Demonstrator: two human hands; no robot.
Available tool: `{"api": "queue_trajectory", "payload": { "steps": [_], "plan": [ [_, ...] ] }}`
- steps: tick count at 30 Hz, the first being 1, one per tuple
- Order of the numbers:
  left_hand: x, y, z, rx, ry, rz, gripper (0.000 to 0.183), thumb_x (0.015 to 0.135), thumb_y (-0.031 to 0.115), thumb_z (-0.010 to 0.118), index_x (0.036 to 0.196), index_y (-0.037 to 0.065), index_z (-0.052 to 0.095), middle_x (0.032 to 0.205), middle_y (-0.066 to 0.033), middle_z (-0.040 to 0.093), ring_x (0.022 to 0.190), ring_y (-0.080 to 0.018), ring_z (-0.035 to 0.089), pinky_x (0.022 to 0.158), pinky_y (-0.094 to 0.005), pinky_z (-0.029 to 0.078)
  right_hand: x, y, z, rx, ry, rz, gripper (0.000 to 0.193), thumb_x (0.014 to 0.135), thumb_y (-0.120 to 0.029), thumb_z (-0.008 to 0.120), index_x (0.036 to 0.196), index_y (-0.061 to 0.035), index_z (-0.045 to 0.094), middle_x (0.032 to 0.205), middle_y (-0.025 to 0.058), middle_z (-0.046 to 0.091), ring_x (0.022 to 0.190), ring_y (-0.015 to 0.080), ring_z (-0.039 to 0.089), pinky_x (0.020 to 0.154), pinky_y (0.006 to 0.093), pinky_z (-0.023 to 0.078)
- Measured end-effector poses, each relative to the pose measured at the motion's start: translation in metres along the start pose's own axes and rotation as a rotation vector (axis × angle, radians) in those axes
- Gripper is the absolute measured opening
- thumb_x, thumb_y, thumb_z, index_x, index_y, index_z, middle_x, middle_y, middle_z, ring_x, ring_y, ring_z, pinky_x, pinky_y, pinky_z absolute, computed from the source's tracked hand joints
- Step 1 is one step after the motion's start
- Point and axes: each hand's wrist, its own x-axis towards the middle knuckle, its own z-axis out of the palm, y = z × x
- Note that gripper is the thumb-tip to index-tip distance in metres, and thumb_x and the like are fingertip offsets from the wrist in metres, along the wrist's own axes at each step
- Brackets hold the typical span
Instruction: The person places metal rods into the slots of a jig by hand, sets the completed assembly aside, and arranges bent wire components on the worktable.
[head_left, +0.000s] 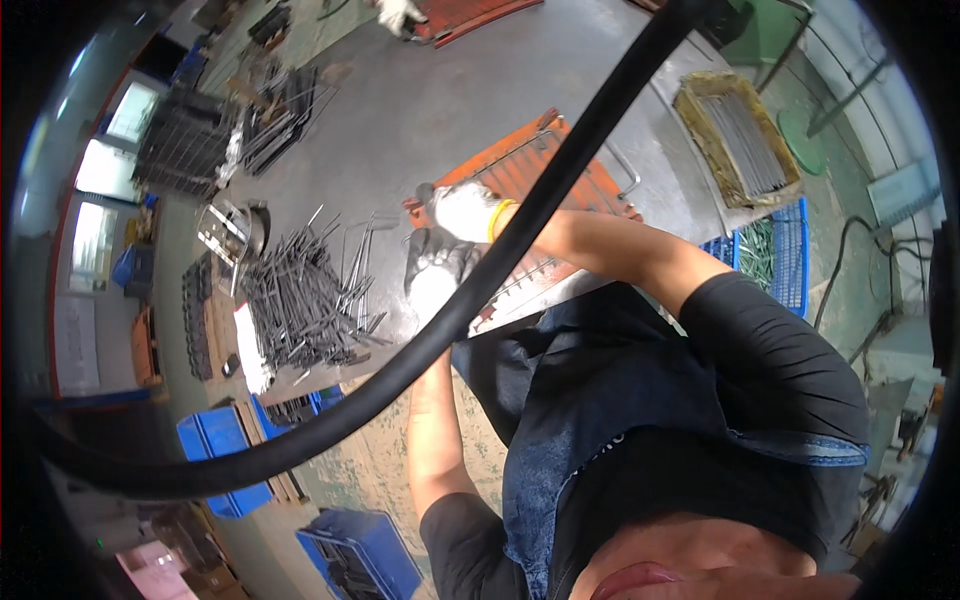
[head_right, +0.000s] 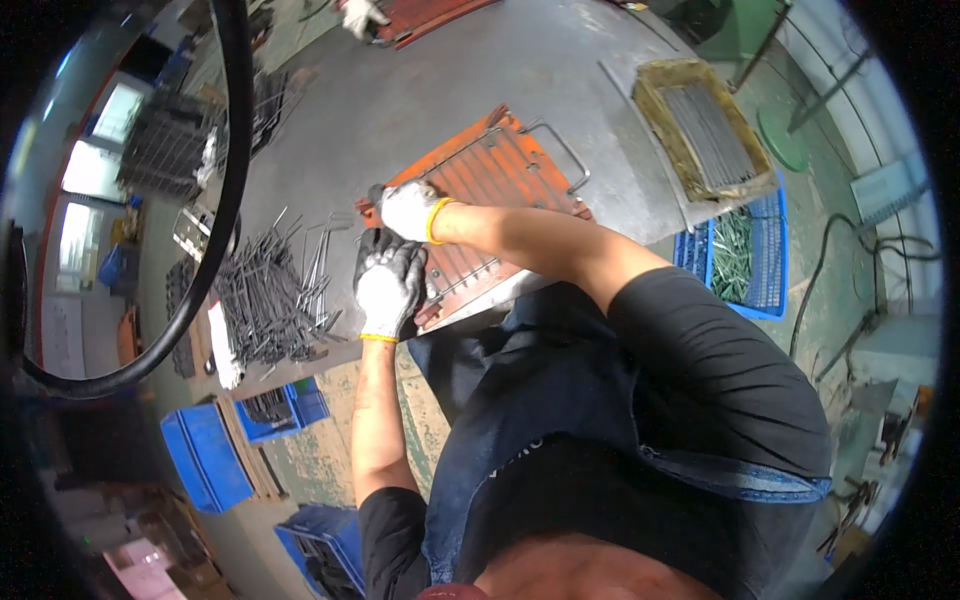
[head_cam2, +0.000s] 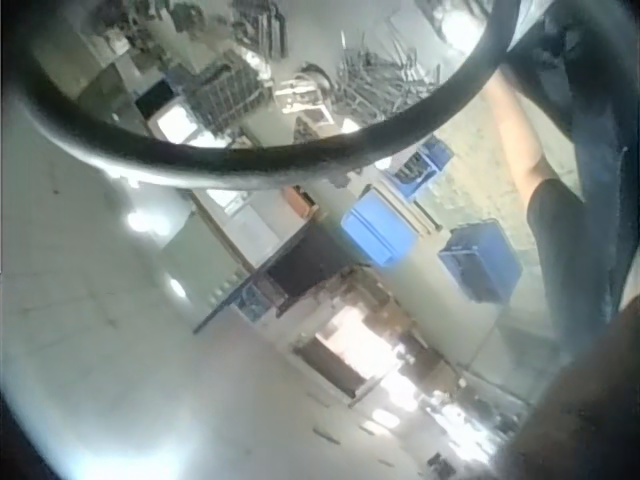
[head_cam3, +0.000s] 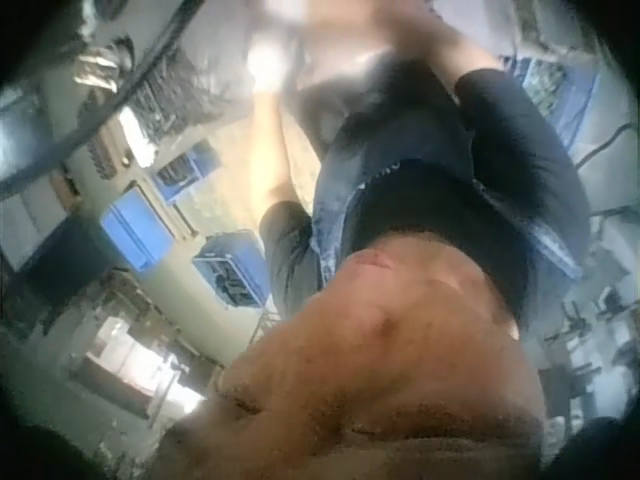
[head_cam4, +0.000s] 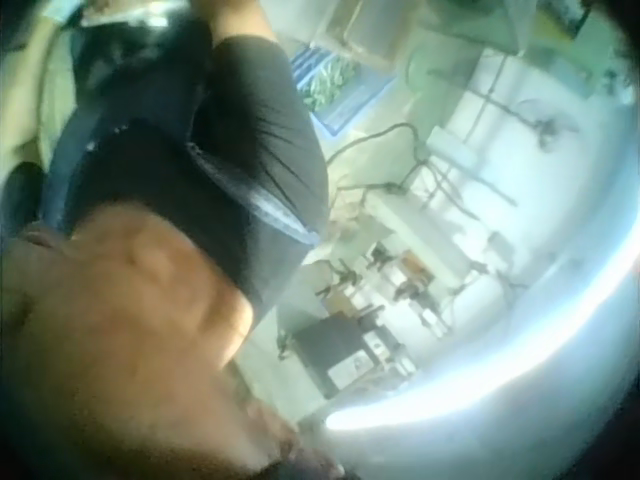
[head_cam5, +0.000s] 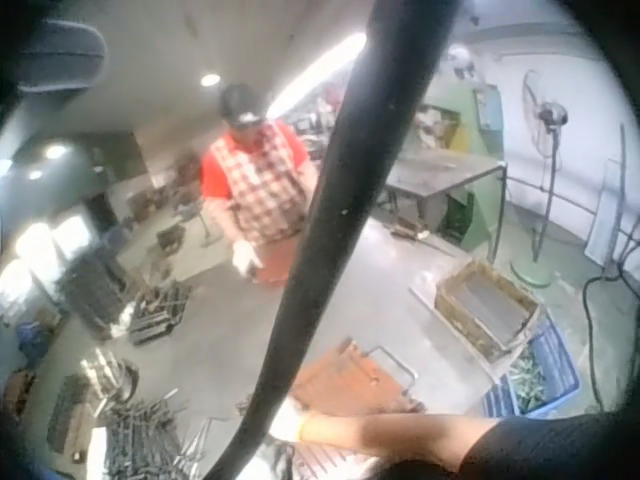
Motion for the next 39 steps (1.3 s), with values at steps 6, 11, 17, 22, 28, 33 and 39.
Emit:
{"api": "queue_trajectory", "payload": {
  "steps": [6,11,17,22,28,33,39],
  "plan": [
    [-0.04,-0.027,0.027,-0.21,0.359,-0.484,0.036,0.094,0.019,0.051,0.123,-0.002,0.056,0.116,-0.0247,0.06,0.104,-0.0384,0.059,0.094,-0.0445,0.043,-0.072,0.027,-0.048,0.691,0.176,-0.028,0.044,0.094,-0.031,0.046,0.136,-0.0181,0.045,0.122,0.0092,0.06,0.095,0.0261,0.066,0.077,0.0395,0.054],
    [-0.038,-0.01,-0.016,-0.54,-0.068,-0.952,0.043,0.095,0.038,0.054,0.091,-0.004,0.067,0.073,-0.01,0.064,0.064,-0.0143,0.051,0.061,-0.0324,0.043,-0.212,0.065,-0.072,1.147,0.128,0.447,0.033,0.098,-0.029,0.049,0.122,-0.01,0.059,0.092,0.0084,0.069,0.068,0.0119,0.068,0.057,0.028,0.054],
    [-0.063,-0.021,0.004,-1.432,-0.175,-1.303,0.039,0.097,0.034,0.05,0.088,-0.002,0.06,0.068,-0.0127,0.063,0.057,-0.025,0.064,0.052,-0.0339,0.053,-0.289,0.096,-0.06,1.178,0.095,0.848,0.028,0.093,-0.019,0.052,0.113,-0.0022,0.061,0.096,0.0134,0.068,0.078,0.0191,0.071,0.072,0.0305,0.053],
    [-0.05,0.041,0.024,-1.954,-0.297,-1.299,0.033,0.097,0.033,0.051,0.102,0.001,0.057,0.079,-0.0159,0.064,0.067,-0.0282,0.065,0.058,-0.0393,0.056,-0.289,0.108,-0.027,0.888,0.329,0.646,0.028,0.089,-0.02,0.059,0.115,-0.0107,0.063,0.094,0.0079,0.068,0.074,0.0216,0.068,0.069,0.0311,0.053],
    [0.028,0.096,0.044,-1.951,-0.272,-1.283,0.036,0.098,0.037,0.047,0.102,0.002,0.051,0.082,-0.019,0.064,0.065,-0.0293,0.065,0.061,-0.0386,0.056,-0.28,0.107,-0.001,0.627,0.481,0.453,0.031,0.083,-0.022,0.066,0.115,-0.0192,0.066,0.095,0.004,0.067,0.08,0.0258,0.064,0.071,0.0374,0.052],
    [0.102,0.113,0.087,-2.056,-0.359,-0.854,0.054,0.101,0.041,0.032,0.115,-0.007,0.053,0.105,-0.0179,0.065,0.092,-0.0282,0.065,0.082,-0.0357,0.052,-0.264,0.108,-0.002,0.616,0.305,0.522,0.035,0.084,-0.02,0.063,0.119,-0.0189,0.063,0.096,0.0062,0.066,0.084,0.0268,0.063,0.075,0.0386,0.051],
    [0.155,0.135,0.1,-1.759,-0.503,-0.573,0.051,0.098,0.033,0.051,0.135,0.0,0.038,0.11,-0.014,0.061,0.086,-0.019,0.062,0.07,-0.0303,0.051,-0.261,0.106,-0.007,0.579,0.405,0.447,0.035,0.084,-0.019,0.062,0.118,-0.0183,0.063,0.091,0.0081,0.066,0.08,0.0279,0.063,0.072,0.0391,0.051]
  ]
}}
